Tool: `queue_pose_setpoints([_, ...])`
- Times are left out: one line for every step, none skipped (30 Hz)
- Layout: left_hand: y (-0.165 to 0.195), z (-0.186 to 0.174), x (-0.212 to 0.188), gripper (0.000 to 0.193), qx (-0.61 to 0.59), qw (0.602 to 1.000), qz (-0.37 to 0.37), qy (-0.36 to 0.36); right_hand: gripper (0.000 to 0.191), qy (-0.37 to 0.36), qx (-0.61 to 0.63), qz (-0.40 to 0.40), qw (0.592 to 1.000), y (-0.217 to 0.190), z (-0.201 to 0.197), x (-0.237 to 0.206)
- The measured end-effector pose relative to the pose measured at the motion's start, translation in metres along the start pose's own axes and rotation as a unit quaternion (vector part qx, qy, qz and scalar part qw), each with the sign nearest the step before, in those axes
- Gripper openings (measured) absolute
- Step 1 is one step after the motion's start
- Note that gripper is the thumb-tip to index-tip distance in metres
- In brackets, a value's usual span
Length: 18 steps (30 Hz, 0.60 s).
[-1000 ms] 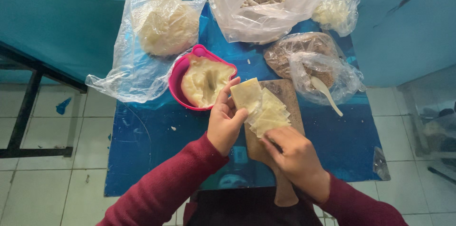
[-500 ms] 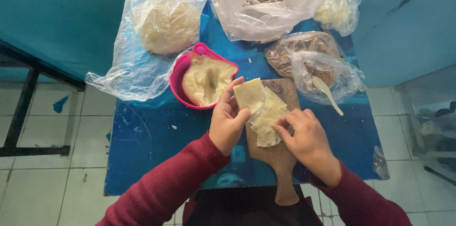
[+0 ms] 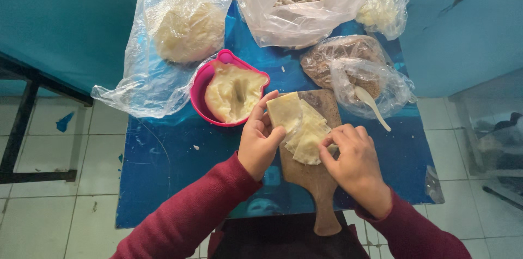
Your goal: The person wraps filled pastries at a blue table. They take square dough wrappers, spoon filling from a plastic bag onto a wrapper, fold it into a triangle, press the edges closed, and stack the folded pieces on a wooden board, repeating the cycle.
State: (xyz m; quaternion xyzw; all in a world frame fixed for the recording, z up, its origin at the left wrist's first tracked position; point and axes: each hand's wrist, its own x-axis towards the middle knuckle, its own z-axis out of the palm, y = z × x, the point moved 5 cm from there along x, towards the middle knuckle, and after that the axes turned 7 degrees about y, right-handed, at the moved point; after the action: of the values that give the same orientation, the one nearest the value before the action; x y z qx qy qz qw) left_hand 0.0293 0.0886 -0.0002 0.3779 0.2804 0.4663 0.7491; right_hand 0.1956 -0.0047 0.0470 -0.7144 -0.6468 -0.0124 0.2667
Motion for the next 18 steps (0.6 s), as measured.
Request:
queue_pose_setpoints([0.0,0.0,0.0,0.072,0.0,1.0,-0.001,0.0,0.011,-0.005,-0.004,0.007,1.0,0.001,0.001,-0.001])
queue_pose_setpoints([0.0,0.0,0.0,0.071,0.002,1.0,-0.002,-0.001,0.012,-0.01,-0.008,0.013,1.0,0.002,0.001,-0.002])
queue_pose_setpoints([0.0,0.0,0.0,0.071,0.003,1.0,-0.004,-0.001,0.012,-0.015,-0.011,0.019,1.0,0.002,0.001,-0.002])
queue_pose_setpoints([0.0,0.001,0.0,0.071,0.005,1.0,-0.005,-0.002,0.012,-0.025,-0.014,0.024,0.999,0.003,0.002,-0.002])
queue_pose_setpoints([0.001,0.001,0.0,0.071,0.008,1.0,-0.005,-0.001,0.013,-0.035,-0.017,0.03,0.999,0.003,0.003,-0.002])
queue_pose_setpoints([0.001,0.001,-0.001,0.071,0.011,1.0,-0.005,-0.002,0.013,-0.045,-0.02,0.036,0.998,0.003,0.003,-0.002])
queue_pose_setpoints([0.001,0.001,-0.001,0.071,0.014,1.0,-0.005,-0.002,0.017,-0.04,-0.016,0.037,0.998,0.003,0.001,-0.001])
queue_pose_setpoints([0.001,0.002,-0.001,0.071,0.011,1.0,-0.005,-0.004,0.02,-0.034,-0.012,0.038,0.999,0.002,0.0,-0.001])
queue_pose_setpoints([0.001,0.002,-0.001,0.071,0.009,1.0,-0.005,-0.006,0.024,-0.028,-0.007,0.038,0.999,0.001,-0.002,-0.001])
queue_pose_setpoints([0.001,0.003,-0.001,0.071,0.006,1.0,-0.005,-0.007,0.021,-0.02,0.002,0.002,1.0,-0.003,-0.005,-0.001])
queue_pose_setpoints([0.001,0.002,-0.001,0.071,0.006,1.0,-0.005,-0.005,0.017,-0.013,0.011,-0.033,0.999,-0.007,-0.01,-0.004])
queue_pose_setpoints([0.001,0.002,-0.001,0.071,0.007,1.0,-0.006,-0.002,0.013,-0.006,0.02,-0.068,0.997,-0.012,-0.012,-0.006])
queue_pose_setpoints([0.001,0.002,-0.001,0.071,0.008,1.0,-0.006,0.0,0.015,-0.025,0.02,-0.073,0.997,-0.013,-0.011,-0.007])
queue_pose_setpoints([0.001,0.001,-0.001,0.071,0.01,1.0,-0.004,0.001,0.016,-0.043,0.02,-0.078,0.996,-0.015,-0.008,-0.009])
queue_pose_setpoints([0.0,0.001,-0.001,0.071,0.012,1.0,-0.003,0.001,0.017,-0.061,0.02,-0.082,0.995,-0.016,-0.006,-0.011])
queue_pose_setpoints([-0.001,0.001,0.0,0.071,0.014,1.0,-0.001,0.002,0.015,-0.054,0.012,-0.083,0.995,-0.017,-0.005,-0.012])
queue_pose_setpoints([-0.002,0.001,0.0,0.072,0.01,1.0,-0.004,0.0,0.013,-0.048,0.004,-0.086,0.995,-0.018,-0.004,-0.013])
queue_pose_setpoints([-0.003,0.0,0.0,0.072,0.006,1.0,-0.007,-0.001,0.011,-0.041,-0.004,-0.087,0.995,-0.019,-0.003,-0.014])
